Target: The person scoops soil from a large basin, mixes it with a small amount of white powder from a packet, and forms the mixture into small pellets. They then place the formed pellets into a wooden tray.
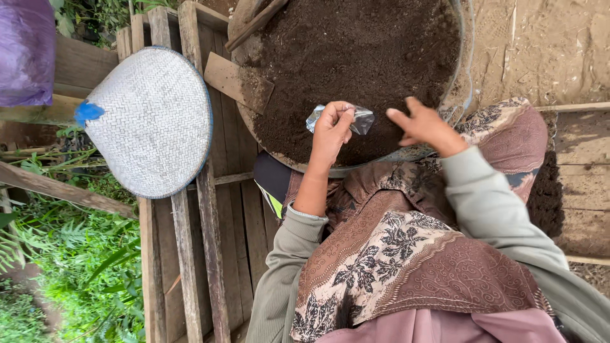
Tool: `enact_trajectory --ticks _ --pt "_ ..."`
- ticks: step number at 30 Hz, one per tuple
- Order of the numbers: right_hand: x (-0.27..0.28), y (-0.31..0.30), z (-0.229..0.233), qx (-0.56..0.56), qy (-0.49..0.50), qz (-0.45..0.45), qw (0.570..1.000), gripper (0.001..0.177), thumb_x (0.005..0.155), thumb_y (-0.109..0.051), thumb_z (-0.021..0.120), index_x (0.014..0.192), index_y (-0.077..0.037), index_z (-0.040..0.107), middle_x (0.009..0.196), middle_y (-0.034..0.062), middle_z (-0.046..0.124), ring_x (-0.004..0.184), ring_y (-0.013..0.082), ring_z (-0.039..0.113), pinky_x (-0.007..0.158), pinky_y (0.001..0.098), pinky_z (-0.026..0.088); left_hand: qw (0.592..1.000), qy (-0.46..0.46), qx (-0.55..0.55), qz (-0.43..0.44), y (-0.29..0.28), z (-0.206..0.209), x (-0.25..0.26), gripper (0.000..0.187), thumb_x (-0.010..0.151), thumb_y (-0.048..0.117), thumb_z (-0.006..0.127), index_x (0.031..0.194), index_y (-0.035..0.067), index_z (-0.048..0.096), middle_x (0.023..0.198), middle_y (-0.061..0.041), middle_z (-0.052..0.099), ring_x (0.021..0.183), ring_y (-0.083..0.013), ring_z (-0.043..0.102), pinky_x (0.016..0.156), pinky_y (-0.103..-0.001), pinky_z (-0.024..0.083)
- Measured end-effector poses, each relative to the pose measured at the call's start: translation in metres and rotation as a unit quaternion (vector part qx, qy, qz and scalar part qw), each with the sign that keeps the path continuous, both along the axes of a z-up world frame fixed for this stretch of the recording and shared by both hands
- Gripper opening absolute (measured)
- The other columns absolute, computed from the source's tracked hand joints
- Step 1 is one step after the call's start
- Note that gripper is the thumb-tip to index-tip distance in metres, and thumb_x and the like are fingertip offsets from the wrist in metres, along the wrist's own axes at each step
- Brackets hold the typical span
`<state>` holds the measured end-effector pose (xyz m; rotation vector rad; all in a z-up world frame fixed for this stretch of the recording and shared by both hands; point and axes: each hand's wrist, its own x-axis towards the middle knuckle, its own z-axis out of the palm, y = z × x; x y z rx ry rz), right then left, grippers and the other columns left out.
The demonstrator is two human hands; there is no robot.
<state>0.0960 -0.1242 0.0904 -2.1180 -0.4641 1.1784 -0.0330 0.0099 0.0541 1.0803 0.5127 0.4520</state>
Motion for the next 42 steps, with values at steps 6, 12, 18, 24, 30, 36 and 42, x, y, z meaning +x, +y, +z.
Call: enact_trajectory --ticks 6,12,18,24,30,36,42 --pt "-0.006 0.04 -0.024 0.112 0.199 -0.259 0.939 0.072 0.082 -0.06 0.049 0.138 -0.022 0.025 0.138 0.0243 0.018 0.042 0.0197 0.051 0.025 0.0124 0.036 0.969 0.092 0.229 -0.013 0.004 0.01 -0.003 0.003 0.087 0.009 0.048 0.088 0.007 0.05 0.085 -0.008 0.053 0.047 -0.0076 0.052 0.043 -0.022 0.044" --pt "0.023 0.048 -0.036 0.293 0.417 -0.383 0.771 0.034 0.075 -0.023 0.069 0.096 0.002 0.059 0.092 0.0222 0.062 0.077 0.0339 0.065 0.065 0.0512 0.054 0.868 0.143 0.475 0.026 0.004 0.011 -0.003 0.009 0.085 0.017 0.051 0.094 0.016 0.054 0.093 0.0 0.045 0.086 -0.0226 0.055 0.073 -0.036 0.048" --pt "0.021 0.065 0.043 0.302 0.394 -0.272 0.825 0.015 0.08 -0.023 0.057 0.074 -0.009 0.058 0.067 0.0067 0.059 0.059 0.02 0.06 0.053 0.0347 0.054 0.782 0.123 0.611 -0.008 -0.002 0.017 0.008 0.017 0.076 0.013 0.055 0.09 0.004 0.055 0.108 -0.015 0.045 0.106 -0.0327 0.044 0.095 -0.065 0.025" --pt "0.01 0.07 0.063 0.237 0.203 -0.213 0.926 0.01 0.078 -0.016 0.055 0.068 -0.013 0.056 0.071 0.0014 0.058 0.067 0.0114 0.057 0.06 0.0233 0.048 0.737 0.105 0.667 -0.037 -0.004 0.0 0.016 0.015 0.07 0.016 0.065 0.075 0.004 0.06 0.101 -0.019 0.042 0.107 -0.0371 0.039 0.098 -0.064 0.021" --pt "0.016 0.049 0.041 0.033 -0.216 0.234 0.947 0.029 0.078 -0.012 0.053 0.106 -0.003 0.053 0.126 0.0215 0.034 0.112 0.0352 0.041 0.096 0.0422 0.03 0.758 -0.018 0.652 -0.022 -0.01 0.029 0.015 0.014 0.079 0.01 0.058 0.083 -0.003 0.058 0.101 -0.019 0.049 0.098 -0.0345 0.047 0.101 -0.054 0.027" --pt "0.025 0.042 0.014 0.258 -0.254 0.222 0.906 0.009 0.077 -0.006 0.057 0.085 -0.007 0.061 0.092 0.0036 0.061 0.093 0.0162 0.052 0.085 0.028 0.038 0.994 0.075 -0.081 0.015 -0.011 -0.001 0.025 0.032 0.091 0.033 0.03 0.112 0.011 0.039 0.115 -0.022 0.046 0.102 -0.0322 0.051 0.079 -0.042 0.051" --pt "0.038 0.048 -0.029 -0.023 -0.183 0.049 0.982 0.056 0.084 -0.034 0.056 0.132 -0.013 0.036 0.13 0.0265 0.025 0.119 0.0414 0.03 0.1 0.0487 0.027 0.935 0.017 -0.355 -0.022 0.002 -0.027 0.02 0.036 0.09 0.039 0.041 0.114 0.014 0.047 0.064 -0.006 0.051 0.043 -0.0041 0.042 0.03 -0.009 0.031"
